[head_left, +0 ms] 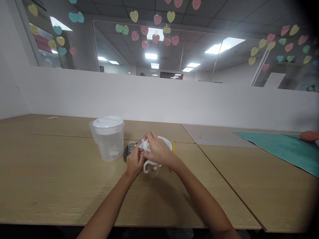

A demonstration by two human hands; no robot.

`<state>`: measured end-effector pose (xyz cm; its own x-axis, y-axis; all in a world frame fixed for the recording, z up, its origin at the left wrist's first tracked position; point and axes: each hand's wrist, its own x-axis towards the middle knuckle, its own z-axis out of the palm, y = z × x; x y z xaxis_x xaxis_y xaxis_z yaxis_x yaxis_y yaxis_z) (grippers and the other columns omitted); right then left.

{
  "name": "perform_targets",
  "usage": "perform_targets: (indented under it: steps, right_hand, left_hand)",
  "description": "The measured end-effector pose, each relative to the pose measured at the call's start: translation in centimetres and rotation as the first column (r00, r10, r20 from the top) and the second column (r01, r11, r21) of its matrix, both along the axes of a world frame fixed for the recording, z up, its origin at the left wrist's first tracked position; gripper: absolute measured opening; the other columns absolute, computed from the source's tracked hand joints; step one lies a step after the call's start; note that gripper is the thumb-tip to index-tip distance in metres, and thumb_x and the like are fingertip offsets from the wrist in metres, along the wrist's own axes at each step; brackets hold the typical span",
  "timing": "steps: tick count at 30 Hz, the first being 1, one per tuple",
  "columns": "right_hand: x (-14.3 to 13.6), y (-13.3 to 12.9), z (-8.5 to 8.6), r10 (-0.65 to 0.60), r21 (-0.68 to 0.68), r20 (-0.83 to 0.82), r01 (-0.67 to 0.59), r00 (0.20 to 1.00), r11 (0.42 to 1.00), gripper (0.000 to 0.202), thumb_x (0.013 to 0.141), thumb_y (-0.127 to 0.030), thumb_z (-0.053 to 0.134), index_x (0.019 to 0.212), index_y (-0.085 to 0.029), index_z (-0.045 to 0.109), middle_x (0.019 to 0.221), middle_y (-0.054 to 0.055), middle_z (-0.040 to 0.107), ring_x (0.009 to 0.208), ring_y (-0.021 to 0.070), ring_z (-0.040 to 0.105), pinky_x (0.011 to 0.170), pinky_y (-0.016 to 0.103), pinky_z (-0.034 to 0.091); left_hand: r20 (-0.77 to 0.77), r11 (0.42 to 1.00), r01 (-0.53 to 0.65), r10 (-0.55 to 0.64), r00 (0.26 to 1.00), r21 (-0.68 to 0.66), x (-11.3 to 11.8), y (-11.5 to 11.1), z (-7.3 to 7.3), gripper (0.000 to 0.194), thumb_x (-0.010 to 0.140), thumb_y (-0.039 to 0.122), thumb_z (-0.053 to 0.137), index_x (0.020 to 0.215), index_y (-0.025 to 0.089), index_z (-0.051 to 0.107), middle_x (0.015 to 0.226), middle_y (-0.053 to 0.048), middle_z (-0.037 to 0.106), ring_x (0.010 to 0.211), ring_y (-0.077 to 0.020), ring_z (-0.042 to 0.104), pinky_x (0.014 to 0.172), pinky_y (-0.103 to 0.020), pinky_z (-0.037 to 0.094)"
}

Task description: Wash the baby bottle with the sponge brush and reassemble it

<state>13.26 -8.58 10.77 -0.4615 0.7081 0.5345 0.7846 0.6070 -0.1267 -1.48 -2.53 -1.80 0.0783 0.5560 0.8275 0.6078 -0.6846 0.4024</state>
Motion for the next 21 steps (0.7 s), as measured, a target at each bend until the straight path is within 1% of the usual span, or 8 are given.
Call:
perform_targets:
  steps: [3, 6, 7, 9, 11, 14, 18, 21]
  right_hand:
    - [1.2, 0.6, 0.5, -0.013, -0.046, -0.13, 0.007, 0.991, 0.999, 0.047, 0.075, -0.021, 0.056, 0.12, -0.02, 0.045, 0.104, 0.006, 0.045, 0.079, 0.0155, 0.051, 0.07, 0.028, 0.042]
    - [2.5, 1.3, 1.0, -0.028, -0.103, -0.166, 0.011, 0.986, 0.995, 0.043, 0.075, -0.021, 0.059, 0.118, -0.023, 0.053, 0.101, 0.005, 0.049, 0.084, 0.0158, 0.053, 0.078, 0.029, 0.041]
    - [2.8, 1.5, 1.1, -0.029, -0.125, -0.177, 0.007, 0.984, 0.992, 0.04, 0.075, -0.023, 0.061, 0.115, -0.023, 0.057, 0.101, 0.006, 0.051, 0.086, 0.0165, 0.053, 0.079, 0.029, 0.041]
    - [3.3, 1.9, 1.2, -0.016, -0.151, -0.218, -0.018, 0.976, 0.988, 0.034, 0.074, -0.026, 0.064, 0.107, -0.022, 0.061, 0.101, 0.005, 0.057, 0.091, 0.0179, 0.054, 0.082, 0.031, 0.04]
    - [3.4, 2.2, 1.0, -0.001, -0.167, -0.264, -0.045, 0.965, 0.985, 0.03, 0.072, -0.026, 0.065, 0.102, -0.022, 0.062, 0.1, 0.004, 0.061, 0.094, 0.0185, 0.054, 0.083, 0.031, 0.04]
    - [3.3, 2.6, 0.5, 0.029, -0.201, -0.291, -0.091, 0.956, 0.975, 0.032, 0.071, -0.021, 0.064, 0.102, -0.02, 0.059, 0.1, 0.003, 0.063, 0.091, 0.0177, 0.056, 0.079, 0.03, 0.042]
    - [3.2, 3.0, 0.1, 0.15, -0.224, -0.28, -0.216, 0.948, 0.95, 0.043, 0.069, -0.013, 0.061, 0.111, -0.022, 0.055, 0.11, 0.003, 0.06, 0.098, 0.0175, 0.054, 0.084, 0.031, 0.041]
    - [3.1, 3.1, -0.1, 0.194, -0.278, -0.304, -0.282, 0.933, 0.918, 0.044, 0.072, -0.015, 0.059, 0.115, -0.024, 0.054, 0.113, 0.003, 0.058, 0.099, 0.0166, 0.054, 0.084, 0.03, 0.041]
  left_hand:
    - [0.139, 0.988, 0.139, -0.13, 0.982, -0.061, 0.5, -0.6, 0.6, 0.053, 0.086, 0.036, 0.042, 0.133, 0.016, 0.032, 0.084, -0.004, 0.064, 0.068, -0.0149, 0.059, 0.067, -0.028, 0.047]
    - [0.255, 0.951, 0.3, -0.274, 0.927, -0.069, 0.7, -0.7, 0.9, 0.056, 0.085, 0.042, 0.041, 0.133, 0.014, 0.031, 0.084, -0.006, 0.062, 0.069, -0.015, 0.058, 0.066, -0.028, 0.046]
    - [0.249, 0.936, 0.344, -0.317, 0.915, -0.071, 0.8, -0.7, 0.9, 0.059, 0.083, 0.045, 0.042, 0.133, 0.014, 0.031, 0.086, -0.007, 0.062, 0.071, -0.0157, 0.058, 0.067, -0.029, 0.046]
    - [0.16, 0.915, 0.393, -0.376, 0.913, -0.088, 0.9, -0.8, 0.8, 0.067, 0.078, 0.051, 0.048, 0.132, 0.015, 0.033, 0.09, -0.008, 0.061, 0.074, -0.0174, 0.058, 0.069, -0.031, 0.047]
    - [0.032, 0.922, 0.366, -0.365, 0.93, -0.124, 1.1, -0.9, 0.6, 0.075, 0.072, 0.054, 0.055, 0.133, 0.016, 0.033, 0.094, -0.008, 0.061, 0.076, -0.0189, 0.058, 0.07, -0.033, 0.047]
    - [-0.081, 0.954, 0.25, -0.265, 0.961, -0.165, 1.5, -1.1, 0.4, 0.078, 0.07, 0.052, 0.06, 0.134, 0.017, 0.032, 0.097, -0.008, 0.061, 0.076, -0.0205, 0.059, 0.07, -0.035, 0.048]
    - [-0.052, 0.965, 0.189, -0.201, 0.978, -0.18, 1.8, -1.0, 0.3, 0.082, 0.068, 0.048, 0.064, 0.135, 0.017, 0.029, 0.101, -0.009, 0.062, 0.08, -0.0216, 0.061, 0.07, -0.035, 0.049]
    - [-0.047, 0.953, 0.201, -0.217, 0.975, -0.228, 1.9, -0.8, 0.4, 0.083, 0.064, 0.048, 0.068, 0.132, 0.017, 0.032, 0.098, -0.008, 0.063, 0.08, -0.022, 0.062, 0.068, -0.034, 0.05]
